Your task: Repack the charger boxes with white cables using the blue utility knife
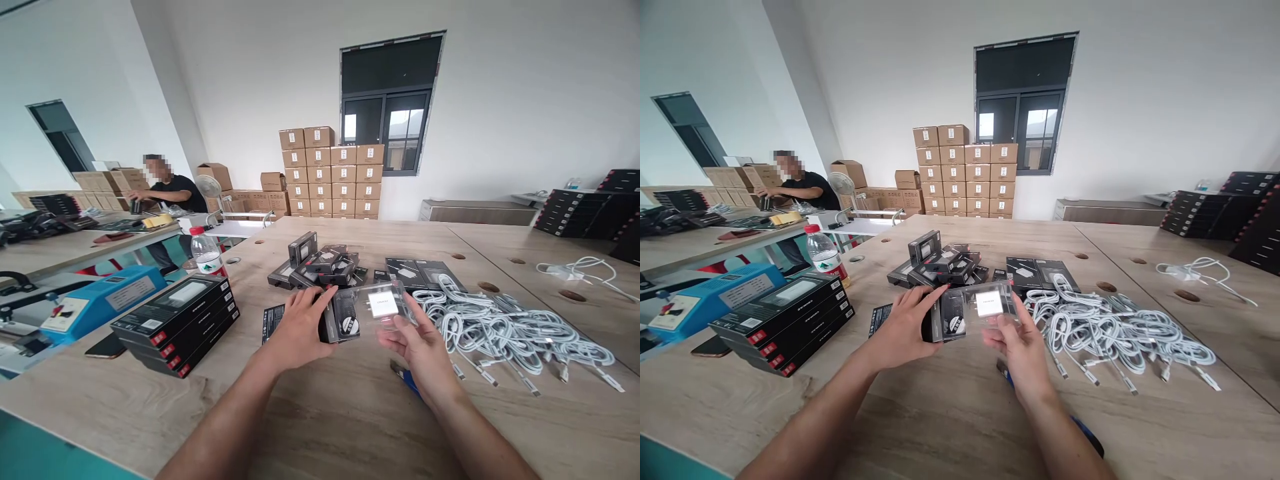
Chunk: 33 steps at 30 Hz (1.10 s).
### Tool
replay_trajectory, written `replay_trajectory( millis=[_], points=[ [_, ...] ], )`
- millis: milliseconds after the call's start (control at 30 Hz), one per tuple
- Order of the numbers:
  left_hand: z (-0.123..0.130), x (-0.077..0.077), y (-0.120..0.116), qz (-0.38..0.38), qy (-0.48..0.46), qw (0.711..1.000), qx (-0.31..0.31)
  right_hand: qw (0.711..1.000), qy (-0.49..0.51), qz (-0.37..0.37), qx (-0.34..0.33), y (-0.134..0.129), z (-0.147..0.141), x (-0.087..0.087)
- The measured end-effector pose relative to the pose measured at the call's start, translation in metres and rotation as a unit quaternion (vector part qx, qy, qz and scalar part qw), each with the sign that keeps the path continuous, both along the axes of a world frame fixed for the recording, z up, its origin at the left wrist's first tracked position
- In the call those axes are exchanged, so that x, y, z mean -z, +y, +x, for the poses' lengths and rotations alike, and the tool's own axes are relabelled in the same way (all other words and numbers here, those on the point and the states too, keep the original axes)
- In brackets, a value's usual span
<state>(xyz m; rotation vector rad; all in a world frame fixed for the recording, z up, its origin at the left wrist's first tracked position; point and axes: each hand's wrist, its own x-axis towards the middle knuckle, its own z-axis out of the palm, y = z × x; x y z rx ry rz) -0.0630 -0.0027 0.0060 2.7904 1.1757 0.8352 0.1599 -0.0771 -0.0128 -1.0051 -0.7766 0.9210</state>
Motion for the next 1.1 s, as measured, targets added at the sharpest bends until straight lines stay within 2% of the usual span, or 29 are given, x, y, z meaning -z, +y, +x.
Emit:
replay_trajectory(
  millis=[200,333,433,600,700,767,867,933,1000,1100],
  points=[
    [0.0,-0.001,0.0,-0.006,-0.002,1.0,-0.005,0.999,-0.018,0.019,0.03,0.0,0.0,-0.002],
    [0.002,-0.002,-0.001,0.006,0.015,1.0,0.006,0.998,-0.064,0.01,0.006,-0.001,0.001,0.0],
    [0.002,-0.003,-0.001,-0.025,0.013,0.999,0.02,0.996,-0.09,0.007,-0.016,-0.003,0.002,0.0],
    [0.005,-0.002,-0.003,-0.079,-0.02,0.996,0.026,0.994,-0.108,0.036,0.005,-0.006,-0.003,-0.002],
    [0.008,-0.005,-0.007,-0.084,-0.038,0.995,0.03,0.995,-0.07,0.033,-0.061,-0.007,-0.007,-0.006],
    [0.008,-0.008,-0.011,-0.098,-0.063,0.992,0.04,0.993,0.008,0.046,-0.111,-0.007,-0.007,-0.01],
    [0.009,-0.013,-0.016,-0.12,-0.107,0.985,0.057,0.983,0.116,0.054,-0.131,-0.006,-0.001,-0.014],
    [0.009,-0.014,-0.018,-0.116,-0.115,0.984,0.074,0.984,0.113,0.015,-0.137,-0.006,0.003,-0.013],
    [0.011,-0.014,-0.021,-0.105,-0.112,0.983,0.096,0.98,0.074,-0.033,-0.182,-0.009,0.004,-0.009],
    [0.018,-0.011,-0.025,-0.106,-0.116,0.978,0.14,0.968,0.019,-0.045,-0.246,-0.016,0.003,-0.006]
  ],
)
